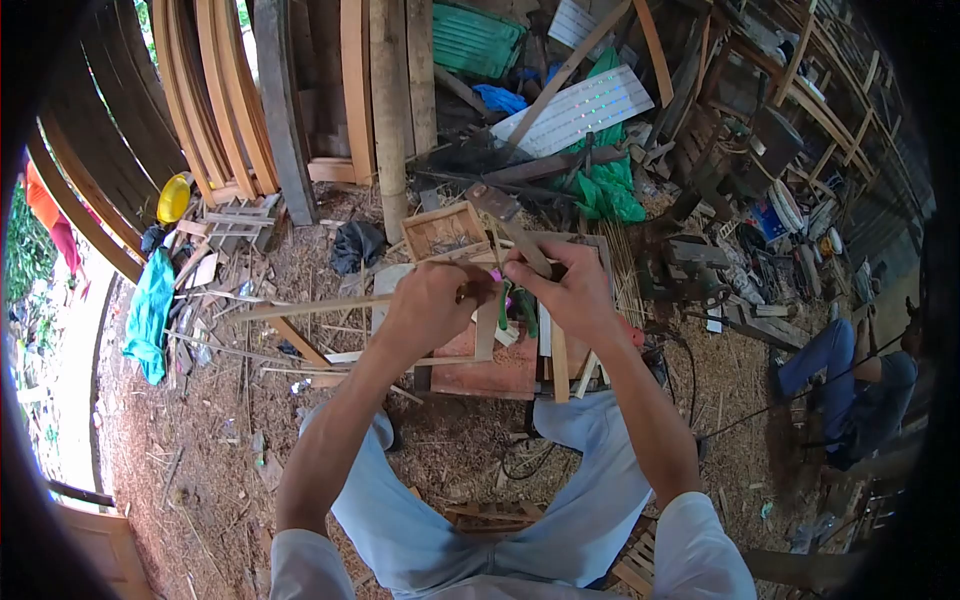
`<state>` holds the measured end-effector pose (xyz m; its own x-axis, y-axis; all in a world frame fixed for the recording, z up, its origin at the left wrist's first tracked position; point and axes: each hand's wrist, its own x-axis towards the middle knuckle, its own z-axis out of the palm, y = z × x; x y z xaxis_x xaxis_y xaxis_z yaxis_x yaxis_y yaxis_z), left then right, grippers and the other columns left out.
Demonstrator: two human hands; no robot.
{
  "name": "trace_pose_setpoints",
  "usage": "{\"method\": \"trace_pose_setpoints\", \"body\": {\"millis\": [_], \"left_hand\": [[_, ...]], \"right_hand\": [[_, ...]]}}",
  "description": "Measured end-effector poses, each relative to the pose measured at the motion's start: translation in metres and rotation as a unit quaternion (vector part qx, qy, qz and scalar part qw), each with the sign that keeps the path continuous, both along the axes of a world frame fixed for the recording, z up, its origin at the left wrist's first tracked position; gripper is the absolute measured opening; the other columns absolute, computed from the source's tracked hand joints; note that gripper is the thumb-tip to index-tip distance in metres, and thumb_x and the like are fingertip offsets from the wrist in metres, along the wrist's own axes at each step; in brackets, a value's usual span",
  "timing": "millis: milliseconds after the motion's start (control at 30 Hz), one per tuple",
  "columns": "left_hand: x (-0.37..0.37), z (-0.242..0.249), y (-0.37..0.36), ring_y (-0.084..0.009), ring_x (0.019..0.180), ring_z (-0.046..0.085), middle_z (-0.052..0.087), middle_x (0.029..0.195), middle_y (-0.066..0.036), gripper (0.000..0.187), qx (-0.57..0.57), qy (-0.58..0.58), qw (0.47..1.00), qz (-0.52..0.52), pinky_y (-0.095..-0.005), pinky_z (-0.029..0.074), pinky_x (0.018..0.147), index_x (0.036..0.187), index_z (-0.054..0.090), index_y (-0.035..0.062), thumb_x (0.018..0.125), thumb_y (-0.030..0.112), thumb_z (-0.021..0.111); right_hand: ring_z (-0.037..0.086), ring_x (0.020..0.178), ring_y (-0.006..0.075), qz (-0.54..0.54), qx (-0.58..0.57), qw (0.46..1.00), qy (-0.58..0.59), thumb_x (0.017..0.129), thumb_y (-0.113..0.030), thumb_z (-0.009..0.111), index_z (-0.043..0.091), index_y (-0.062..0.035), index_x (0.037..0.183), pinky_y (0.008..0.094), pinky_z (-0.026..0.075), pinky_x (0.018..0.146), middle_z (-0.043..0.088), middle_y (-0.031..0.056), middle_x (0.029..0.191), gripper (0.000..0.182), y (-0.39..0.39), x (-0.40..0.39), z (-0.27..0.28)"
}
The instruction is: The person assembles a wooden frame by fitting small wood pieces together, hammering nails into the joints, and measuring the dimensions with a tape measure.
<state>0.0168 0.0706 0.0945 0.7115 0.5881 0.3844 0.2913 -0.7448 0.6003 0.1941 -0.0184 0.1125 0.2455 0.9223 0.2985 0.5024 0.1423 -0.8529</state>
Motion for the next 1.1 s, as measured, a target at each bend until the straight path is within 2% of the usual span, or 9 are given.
{"method": "trace_pose_setpoints", "body": {"millis": [167, 300, 367, 700, 767, 867, 900, 967, 1100], "left_hand": [[0.001, 0.006, 0.000, -0.0295, 0.071, 0.068, 0.068, 0.077, -0.017, 0.017, -0.017, 0.031, 0.999, 0.028, -0.0358, 0.053, 0.066, 0.088, 0.072, 0.0010, 0.076, 0.012, 0.067], [0.000, 0.009, 0.000, -0.0301, 0.069, 0.068, 0.068, 0.075, -0.018, 0.018, -0.038, 0.032, 0.998, 0.037, -0.0365, 0.053, 0.066, 0.088, 0.072, 0.0009, 0.075, 0.013, 0.068], [0.000, 0.004, 0.003, -0.0302, 0.068, 0.068, 0.068, 0.075, -0.018, 0.018, -0.040, 0.022, 0.999, 0.026, -0.0365, 0.052, 0.066, 0.088, 0.072, 0.0009, 0.075, 0.013, 0.068], [-0.001, 0.008, -0.001, -0.0317, 0.069, 0.067, 0.067, 0.075, -0.018, 0.017, -0.047, 0.029, 0.998, 0.029, -0.0370, 0.052, 0.066, 0.087, 0.073, 0.0033, 0.074, 0.013, 0.068], [-0.001, 0.004, 0.000, -0.0321, 0.069, 0.067, 0.067, 0.075, -0.019, 0.017, -0.042, 0.029, 0.998, 0.040, -0.0373, 0.052, 0.065, 0.087, 0.073, 0.0038, 0.074, 0.013, 0.069], [0.002, 0.004, -0.004, -0.0325, 0.069, 0.066, 0.067, 0.076, -0.018, 0.016, -0.043, 0.030, 0.997, 0.064, -0.0375, 0.052, 0.065, 0.088, 0.074, 0.0047, 0.074, 0.012, 0.069], [0.002, 0.005, -0.005, -0.0325, 0.070, 0.066, 0.068, 0.077, -0.018, 0.016, -0.051, 0.032, 0.995, 0.077, -0.0375, 0.052, 0.065, 0.088, 0.074, 0.0051, 0.074, 0.012, 0.070], [0.003, 0.003, -0.003, -0.0322, 0.071, 0.067, 0.068, 0.077, -0.017, 0.015, -0.032, 0.030, 0.997, 0.071, -0.0378, 0.052, 0.066, 0.088, 0.074, 0.0057, 0.074, 0.012, 0.070], [0.002, 0.000, 0.001, -0.0317, 0.073, 0.067, 0.068, 0.077, -0.015, 0.015, -0.004, 0.040, 0.998, 0.055, -0.0386, 0.052, 0.067, 0.088, 0.074, 0.0077, 0.075, 0.011, 0.069]], "right_hand": [[0.055, 0.070, 0.0083, -0.016, -0.069, 0.996, -0.058, 0.083, -0.012, 0.071, 0.069, -0.0003, 0.094, 0.0275, 0.045, 0.064, 0.066, 0.0045, 0.075, 0.016, 0.000, -0.012, -0.002], [0.055, 0.071, 0.0081, -0.016, -0.053, 0.995, -0.078, 0.083, -0.011, 0.070, 0.069, -0.0003, 0.097, 0.0280, 0.046, 0.065, 0.067, 0.0061, 0.077, 0.017, 0.004, -0.010, -0.011], [0.054, 0.055, 0.0245, -0.014, 0.024, 0.997, -0.077, 0.082, -0.018, 0.070, 0.068, 0.0002, 0.090, 0.0372, 0.042, 0.057, 0.060, 0.0169, 0.065, 0.020, 0.008, -0.008, -0.018], [0.052, 0.053, 0.0229, -0.012, 0.014, 0.998, -0.052, 0.082, -0.017, 0.071, 0.068, 0.0006, 0.090, 0.0367, 0.043, 0.056, 0.060, 0.0165, 0.064, 0.020, 0.006, -0.013, -0.014], [0.057, 0.057, 0.0274, -0.023, -0.025, 0.994, -0.100, 0.080, -0.012, 0.070, 0.068, 0.0010, 0.090, 0.0373, 0.044, 0.058, 0.061, 0.0174, 0.067, 0.017, 0.003, -0.016, -0.006], [0.062, 0.065, 0.0337, -0.016, 0.011, 0.988, -0.150, 0.077, -0.008, 0.070, 0.068, 0.0013, 0.090, 0.0386, 0.044, 0.059, 0.062, 0.0184, 0.072, 0.017, -0.001, -0.020, 0.003], [0.062, 0.065, 0.0337, -0.016, 0.011, 0.989, -0.150, 0.077, -0.008, 0.070, 0.068, 0.0013, 0.090, 0.0386, 0.044, 0.059, 0.062, 0.0184, 0.072, 0.017, 0.001, -0.020, 0.001], [0.052, 0.059, 0.0237, -0.026, 0.042, 0.987, -0.156, 0.077, -0.012, 0.073, 0.068, 0.0016, 0.092, 0.0331, 0.043, 0.057, 0.061, 0.0122, 0.070, 0.021, 0.004, -0.020, -0.006], [0.053, 0.059, 0.0182, -0.022, 0.056, 0.988, -0.141, 0.078, -0.013, 0.073, 0.067, 0.0023, 0.090, 0.0319, 0.042, 0.057, 0.060, 0.0112, 0.069, 0.020, 0.000, -0.019, -0.007]]}}
